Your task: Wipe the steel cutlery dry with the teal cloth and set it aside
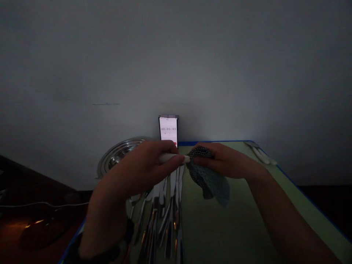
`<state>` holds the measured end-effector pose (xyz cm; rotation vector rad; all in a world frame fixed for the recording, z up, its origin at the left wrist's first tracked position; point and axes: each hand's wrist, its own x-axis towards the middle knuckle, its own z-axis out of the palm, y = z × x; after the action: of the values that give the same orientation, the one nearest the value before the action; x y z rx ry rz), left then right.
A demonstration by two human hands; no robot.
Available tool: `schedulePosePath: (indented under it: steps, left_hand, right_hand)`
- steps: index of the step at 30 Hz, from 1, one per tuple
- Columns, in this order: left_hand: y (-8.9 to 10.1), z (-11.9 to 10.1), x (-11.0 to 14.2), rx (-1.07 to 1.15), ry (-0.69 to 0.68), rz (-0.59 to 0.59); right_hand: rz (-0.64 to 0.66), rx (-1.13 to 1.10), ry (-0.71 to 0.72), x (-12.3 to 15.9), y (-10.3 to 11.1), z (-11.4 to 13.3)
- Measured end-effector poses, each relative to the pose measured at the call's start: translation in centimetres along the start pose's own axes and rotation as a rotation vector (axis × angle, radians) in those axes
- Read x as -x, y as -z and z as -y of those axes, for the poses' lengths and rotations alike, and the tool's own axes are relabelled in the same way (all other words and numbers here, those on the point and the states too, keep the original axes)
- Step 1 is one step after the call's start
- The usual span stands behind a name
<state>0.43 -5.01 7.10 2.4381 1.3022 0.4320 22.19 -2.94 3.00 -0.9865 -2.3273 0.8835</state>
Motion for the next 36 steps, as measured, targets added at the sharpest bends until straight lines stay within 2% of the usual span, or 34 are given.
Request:
schedulePosePath:
  steps: [5, 9, 12, 16, 21, 25, 27, 31, 36]
  left_hand:
    - [-0.3, -0.3, -0.2, 0.044, -0.041, -0.075]
    - [-0.6, -0.1, -0.5, 0.044, -0.028, -0.084]
    - [-0.7, 0.4, -0.8, -0.019, 0.05, -0.078]
    - [-0.6, 1.6, -0.7, -0.044, 0.137, -0.08]
    - [-0.2, 2.7, 0.2, 0.152, 0.037, 0.031]
    - [-0.2, 2.9, 0.5, 0.161, 0.051, 0.026]
    - [-0.2, 2.9, 0.5, 0.177, 0.037, 0.026]
    - [-0.4, 2.3, 0.2, 0.216, 0.013, 0.054]
    - [-0.4, 1.1, -0.2, 0.091, 0.025, 0.021]
  right_hand:
    - [-0.053, 0.008, 0.008, 0.1, 0.3, 0.0]
    - [-0.203, 0.129, -0.031, 0.1, 0.6, 0.3]
    - [-0.297, 0.187, -0.033, -0.1, 0.4, 0.4]
    - [-0.306, 0.199, -0.028, -0.2, 0.3, -0.1]
    - [-0.255, 0.219, -0.04, 0.0, 0.6, -0.7]
    - [-0.17, 0.189, -0.024, 0.3, 0.9, -0.6]
    - [-0.168, 0.189, -0.033, 0.4, 1.0, -0.5]
    - [-0.251, 0.172, -0.032, 0.4, 1.0, -0.1]
    - [-0.421, 0.097, -0.02, -0.5, -0.1, 0.6]
